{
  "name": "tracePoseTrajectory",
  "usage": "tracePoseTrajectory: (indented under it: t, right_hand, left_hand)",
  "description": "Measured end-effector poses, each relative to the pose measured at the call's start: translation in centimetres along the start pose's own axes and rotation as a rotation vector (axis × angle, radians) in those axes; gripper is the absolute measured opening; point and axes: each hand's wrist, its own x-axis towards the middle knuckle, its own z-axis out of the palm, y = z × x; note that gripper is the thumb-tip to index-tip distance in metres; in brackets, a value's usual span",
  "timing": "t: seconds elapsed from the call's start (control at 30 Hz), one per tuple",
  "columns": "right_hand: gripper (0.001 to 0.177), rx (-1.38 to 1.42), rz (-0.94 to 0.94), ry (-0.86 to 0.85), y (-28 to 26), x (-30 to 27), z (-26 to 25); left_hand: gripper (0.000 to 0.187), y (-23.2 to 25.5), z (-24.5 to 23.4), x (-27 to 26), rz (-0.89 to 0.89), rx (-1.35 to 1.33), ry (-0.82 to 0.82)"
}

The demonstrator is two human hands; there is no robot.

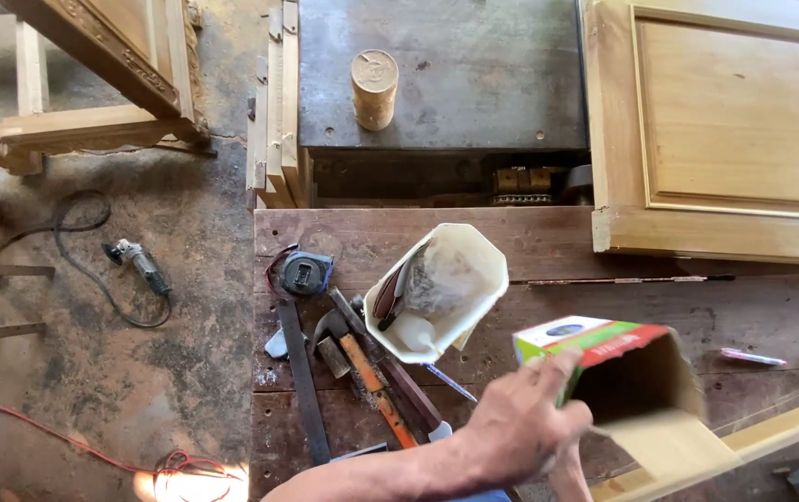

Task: The person uses a miter saw to cut wooden trim and then applies glue to assemble the pieces at a workbench.

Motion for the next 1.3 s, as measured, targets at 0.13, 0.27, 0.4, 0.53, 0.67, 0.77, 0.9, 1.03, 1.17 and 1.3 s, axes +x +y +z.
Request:
tracePoseTrajectory:
  t: [0.13,0.27,0.4,0.53,0.67,0.77,0.9,1.03,1.17,1.3]
  right_hand:
    - [0.044,-0.232,0.163,-0.081,2.1,5.7,-1.3]
    - [0.07,-0.742,-0.421,0.276,8.8,8.2,0.7]
    - [0.028,0.449,0.249,0.267,-9.8,-8.7,-8.6]
    - [0.02,-0.046,-0.214,-0.323,-10.6,-11.9,-10.5]
    - [0.022,0.275,-0.937,-0.435,-18.3,-18.6,-16.2]
    - [0.029,0.329,-0.776,-0.045,-19.7,-19.7,-18.0]
    - [0.011,0.163,-0.94,0.308,-27.7,-18.6,-18.1]
    - [0.018,-0.253,-1.174,0.101,-33.0,-13.0,-13.8]
    - [0.018,-1.009,-0.83,-0.352,-36.5,-5.9,-7.6]
    - [0.03,-1.077,-0.584,-0.371,-38.8,-6.2,-5.8]
  left_hand:
    - [0.011,-3.6,1.6,0.0,-0.027,0.226,0.05]
    - [0.014,-5.9,-6.6,0.9,0.051,-0.095,-0.025]
    - [0.029,-13.0,-11.3,0.4,-0.219,0.279,-0.576]
    - [0.011,-17.2,-6.8,-1.0,-0.229,0.423,-0.876]
    - [0.028,-16.9,-7.6,0.7,-0.205,0.359,-0.911]
    - [0.018,-15.1,-11.9,2.3,-0.251,0.176,-0.942]
    - [0.038,-12.5,-19.3,1.2,-0.194,0.108,-0.689]
    - [0.045,-10.8,-23.9,-2.2,-0.138,0.182,-0.255]
    - [0.043,-9.7,-25.5,-6.0,-0.138,0.276,-0.019]
    - [0.049,-9.4,-25.3,-10.7,-0.199,0.259,0.01]
